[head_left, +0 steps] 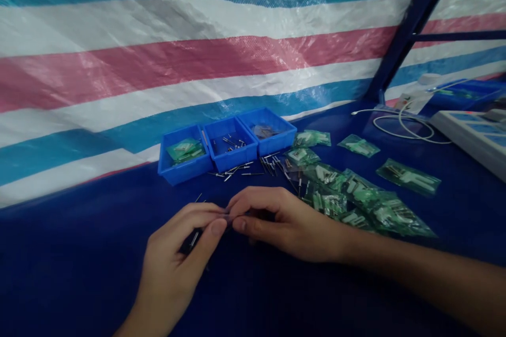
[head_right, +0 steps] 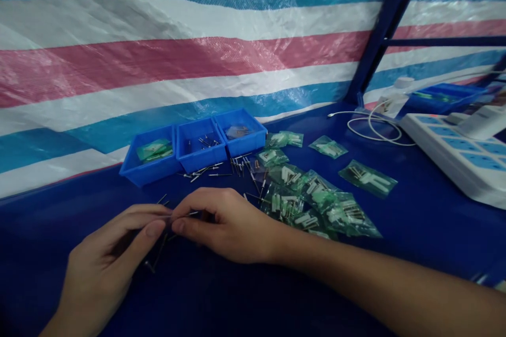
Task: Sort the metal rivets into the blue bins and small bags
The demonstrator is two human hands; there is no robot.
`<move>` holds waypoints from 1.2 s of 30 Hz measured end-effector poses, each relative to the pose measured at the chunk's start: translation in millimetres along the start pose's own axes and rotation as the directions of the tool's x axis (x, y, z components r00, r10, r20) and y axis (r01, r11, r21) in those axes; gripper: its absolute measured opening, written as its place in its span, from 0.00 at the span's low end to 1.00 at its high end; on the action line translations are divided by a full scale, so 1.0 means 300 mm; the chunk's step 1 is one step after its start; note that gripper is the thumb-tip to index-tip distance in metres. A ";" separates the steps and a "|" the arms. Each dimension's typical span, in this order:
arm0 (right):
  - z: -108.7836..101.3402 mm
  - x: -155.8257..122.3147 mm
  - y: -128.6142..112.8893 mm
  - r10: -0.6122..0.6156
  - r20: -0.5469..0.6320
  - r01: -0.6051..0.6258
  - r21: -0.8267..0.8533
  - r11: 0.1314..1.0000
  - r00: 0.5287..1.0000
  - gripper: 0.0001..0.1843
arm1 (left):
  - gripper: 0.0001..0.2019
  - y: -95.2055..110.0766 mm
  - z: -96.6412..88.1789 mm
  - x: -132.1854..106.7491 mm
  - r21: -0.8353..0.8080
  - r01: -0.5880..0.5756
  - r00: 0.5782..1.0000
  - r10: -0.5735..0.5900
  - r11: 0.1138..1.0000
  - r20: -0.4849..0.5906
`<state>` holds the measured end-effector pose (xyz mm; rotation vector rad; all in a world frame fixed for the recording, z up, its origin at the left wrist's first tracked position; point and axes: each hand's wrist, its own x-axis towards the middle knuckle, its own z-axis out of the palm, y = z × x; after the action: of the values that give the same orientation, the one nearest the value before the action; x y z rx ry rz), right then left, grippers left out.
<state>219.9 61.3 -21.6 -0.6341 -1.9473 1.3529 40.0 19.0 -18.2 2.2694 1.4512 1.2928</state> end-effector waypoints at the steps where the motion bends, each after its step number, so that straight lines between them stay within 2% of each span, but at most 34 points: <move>1: 0.003 0.003 0.003 0.013 0.004 -0.013 0.031 0.999 1.000 0.07 | 0.07 -0.001 0.002 0.002 0.001 0.015 1.000 -0.015 1.000 -0.006; 4: 0.005 0.006 0.007 0.036 0.003 -0.036 0.038 0.999 0.999 0.04 | 0.07 -0.004 0.007 0.007 0.017 0.040 0.999 -0.040 0.999 -0.008; 9: 0.002 0.002 0.003 0.023 -0.010 -0.024 -0.081 0.996 1.000 0.11 | 0.08 -0.004 0.007 0.008 0.019 0.068 0.998 -0.068 0.998 0.019; 12: 0.007 0.003 0.003 -0.009 -0.007 0.008 -0.054 0.998 1.000 0.07 | 0.08 -0.008 0.008 0.001 0.032 0.038 0.998 -0.039 0.999 0.045; 15: 0.013 0.001 0.003 0.001 -0.032 -0.002 -0.035 0.999 0.999 0.06 | 0.04 -0.016 0.012 -0.016 0.000 0.069 0.997 -0.069 0.998 0.028; 19: 0.020 -0.008 0.001 0.031 -0.055 -0.031 -0.007 0.999 0.998 0.07 | 0.15 -0.024 0.017 -0.037 -0.077 0.082 0.996 -0.080 0.994 0.034; 22: 0.021 -0.010 -0.002 0.096 -0.101 -0.087 0.088 0.992 0.990 0.08 | 0.18 -0.034 0.020 -0.044 -0.020 0.004 0.997 -0.002 1.000 0.071; 26: 0.022 -0.002 -0.003 0.200 -0.098 -0.175 0.213 0.961 0.975 0.14 | 0.24 -0.042 0.023 -0.040 0.054 -0.019 1.000 0.018 0.998 0.015; 32: 0.024 0.009 0.006 0.274 -0.002 -0.260 0.307 0.915 0.962 0.16 | 0.11 -0.027 0.019 -0.020 0.102 -0.117 0.991 0.110 0.988 0.070; 36: 0.027 0.003 0.003 0.305 0.067 -0.310 0.308 0.899 0.950 0.18 | 0.07 -0.018 0.009 -0.012 0.044 -0.105 0.993 0.102 0.994 0.059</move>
<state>213.2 57.5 -24.1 -0.7956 -1.6359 1.8249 37.8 20.0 -24.9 2.4205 1.3756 1.2226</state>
